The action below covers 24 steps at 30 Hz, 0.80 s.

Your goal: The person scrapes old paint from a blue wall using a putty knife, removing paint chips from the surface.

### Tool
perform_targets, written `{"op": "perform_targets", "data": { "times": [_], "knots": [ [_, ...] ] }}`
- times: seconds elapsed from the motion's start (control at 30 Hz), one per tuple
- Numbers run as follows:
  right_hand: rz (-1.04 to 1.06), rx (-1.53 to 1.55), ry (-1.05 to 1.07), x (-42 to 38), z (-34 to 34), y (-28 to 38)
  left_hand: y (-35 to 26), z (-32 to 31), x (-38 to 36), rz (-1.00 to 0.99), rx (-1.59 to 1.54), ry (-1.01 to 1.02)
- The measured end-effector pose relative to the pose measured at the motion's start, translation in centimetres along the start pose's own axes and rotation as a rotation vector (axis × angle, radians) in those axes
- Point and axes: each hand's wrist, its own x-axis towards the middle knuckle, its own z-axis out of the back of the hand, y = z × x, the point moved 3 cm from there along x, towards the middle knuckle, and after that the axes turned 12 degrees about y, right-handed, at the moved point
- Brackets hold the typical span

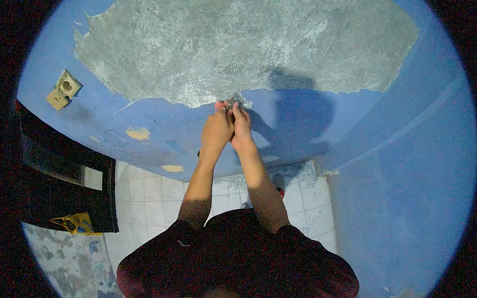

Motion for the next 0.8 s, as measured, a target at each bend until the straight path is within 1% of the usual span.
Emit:
{"op": "perform_targets", "data": {
  "times": [0.07,0.1,0.17,0.2,0.27,0.33,0.4,0.43,0.5,0.53,0.57,0.6,0.63,0.67,0.7,0.73,0.8],
  "knots": [
    [-0.003,0.143,-0.04,0.4,-0.3,0.1,-0.2,0.0,-0.1,0.022,0.012,0.01],
    [-0.009,0.148,-0.036,0.7,0.1,0.0,-0.4,0.0,-0.1,0.035,0.022,0.021],
    [-0.02,0.0,-0.026,1.1,1.2,0.1,-0.7,-0.2,0.1,0.055,0.01,0.037],
    [-0.03,0.007,-0.023,1.1,1.3,0.2,-0.7,-0.5,0.2,0.071,-0.007,0.057],
    [-0.009,-0.056,-0.091,1.1,1.4,0.6,-0.4,-1.1,0.3,0.065,-0.023,0.033],
    [-0.013,-0.007,-0.131,1.2,0.7,0.5,-0.5,-0.6,0.6,0.054,-0.043,0.014],
    [0.014,0.221,-0.162,1.2,0.1,0.1,-1.0,0.2,0.4,-0.006,-0.007,-0.002],
    [0.005,0.225,-0.166,1.1,0.0,0.1,-1.1,0.3,0.3,0.004,-0.005,0.002],
    [-0.016,0.095,-0.196,0.9,0.2,0.3,-1.1,0.1,0.4,0.09,0.025,0.068],
    [-0.02,0.096,-0.199,0.5,0.7,0.4,-1.0,-0.8,0.2,0.094,0.024,0.071],
    [-0.022,0.048,-0.166,0.5,1.0,0.6,-0.5,-1.8,0.3,0.118,-0.008,0.013],
    [-0.02,-0.001,-0.131,0.8,0.7,1.2,-1.0,-1.5,0.7,0.136,-0.041,-0.047],
    [-0.03,0.032,-0.145,0.9,0.4,1.2,-1.2,-1.0,1.0,0.137,-0.04,-0.045],
    [-0.04,0.034,-0.154,0.8,0.5,0.8,-1.2,-0.5,0.9,0.088,-0.004,-0.017],
    [-0.037,0.123,-0.142,0.9,0.3,0.4,-1.4,0.0,0.7,0.043,0.032,0.011],
    [-0.028,0.213,-0.125,1.0,0.0,0.2,-1.3,-0.2,0.6,0.051,0.035,0.015],
    [-0.025,0.183,-0.154,0.7,-0.1,0.5,-1.2,-0.3,0.8,0.166,0.029,0.072]
  ]
}}
